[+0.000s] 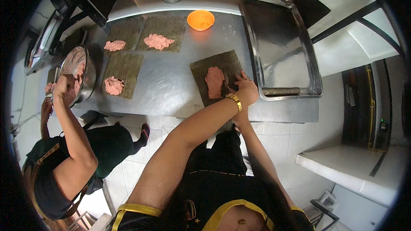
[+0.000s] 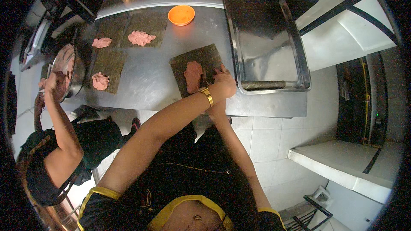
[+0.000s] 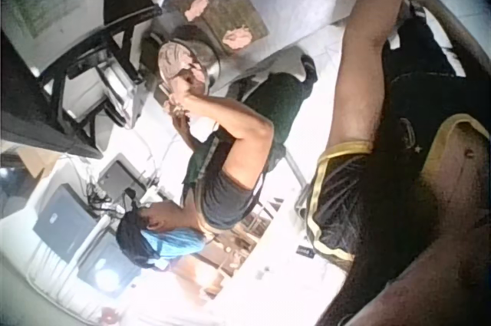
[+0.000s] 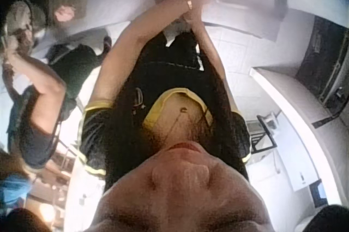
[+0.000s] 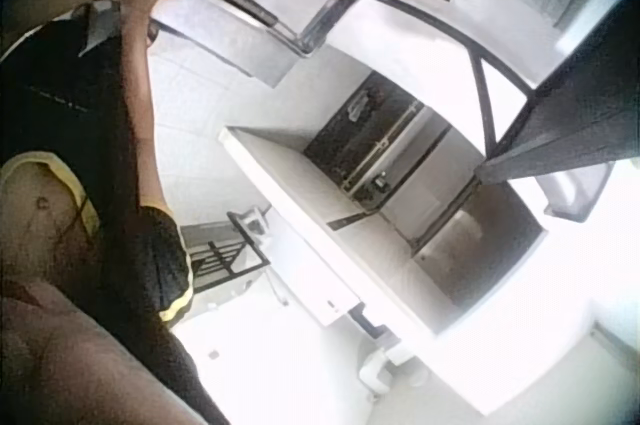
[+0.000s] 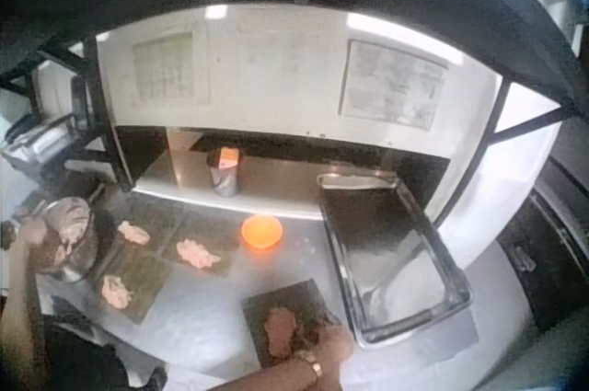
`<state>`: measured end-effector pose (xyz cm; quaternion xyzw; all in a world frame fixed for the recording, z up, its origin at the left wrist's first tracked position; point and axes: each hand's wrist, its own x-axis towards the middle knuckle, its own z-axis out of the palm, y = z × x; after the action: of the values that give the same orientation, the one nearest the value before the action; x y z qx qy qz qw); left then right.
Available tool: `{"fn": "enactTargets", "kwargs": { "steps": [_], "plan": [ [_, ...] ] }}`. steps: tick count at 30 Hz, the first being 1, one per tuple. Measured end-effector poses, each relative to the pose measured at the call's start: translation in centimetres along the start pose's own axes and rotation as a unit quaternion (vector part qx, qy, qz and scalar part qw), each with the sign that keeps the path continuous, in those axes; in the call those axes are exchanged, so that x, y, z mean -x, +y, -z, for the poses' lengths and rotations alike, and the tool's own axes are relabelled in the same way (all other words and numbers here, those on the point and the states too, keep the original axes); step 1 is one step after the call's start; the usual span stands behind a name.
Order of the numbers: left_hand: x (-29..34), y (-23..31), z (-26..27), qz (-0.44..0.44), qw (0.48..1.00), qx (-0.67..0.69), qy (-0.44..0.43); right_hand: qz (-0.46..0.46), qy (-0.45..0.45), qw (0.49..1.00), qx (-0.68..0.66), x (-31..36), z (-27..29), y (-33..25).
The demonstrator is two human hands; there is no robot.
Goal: The person spreads a pink paste onto nori sheets laid on a stainless steel counter, then rolls the sheets into tight cylinders using both hands. The finished rolls are placed into a metal tray. A coworker is visible in the background performing similar actions.
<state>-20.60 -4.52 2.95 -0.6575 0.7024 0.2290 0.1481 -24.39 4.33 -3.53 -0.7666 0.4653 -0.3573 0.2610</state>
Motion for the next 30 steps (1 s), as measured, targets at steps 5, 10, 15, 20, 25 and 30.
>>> {"fn": "enactTargets", "kwargs": {
  "steps": [5,10,15,20,25,30],
  "plan": [
    [-2.7,0.5,-5.4,0.042,0.97,-0.23,0.06,0.085,0.018,0.986,0.14,-2.2,-0.1,-1.9],
    [0.0,1.2,0.6,0.005,0.998,-0.043,-0.051,-0.099,-0.152,0.96,0.214,-4.9,0.8,-5.7],
    [-0.4,1.0,0.3,0.03,0.997,0.033,-0.068,-0.1,-0.217,0.943,0.234,-5.8,0.1,-7.8],
    [-0.7,1.3,0.3,0.044,0.996,0.035,-0.075,-0.041,-0.266,0.923,0.276,-6.1,-0.1,-9.2],
    [-0.9,1.8,0.6,0.045,0.993,-0.019,-0.109,-0.006,-0.177,0.922,0.344,-5.7,-1.9,-9.3],
    [-1.5,1.6,0.0,0.059,0.992,-0.04,-0.106,-0.007,-0.114,0.94,0.322,-5.8,-2.8,-9.4]
  ]
}}
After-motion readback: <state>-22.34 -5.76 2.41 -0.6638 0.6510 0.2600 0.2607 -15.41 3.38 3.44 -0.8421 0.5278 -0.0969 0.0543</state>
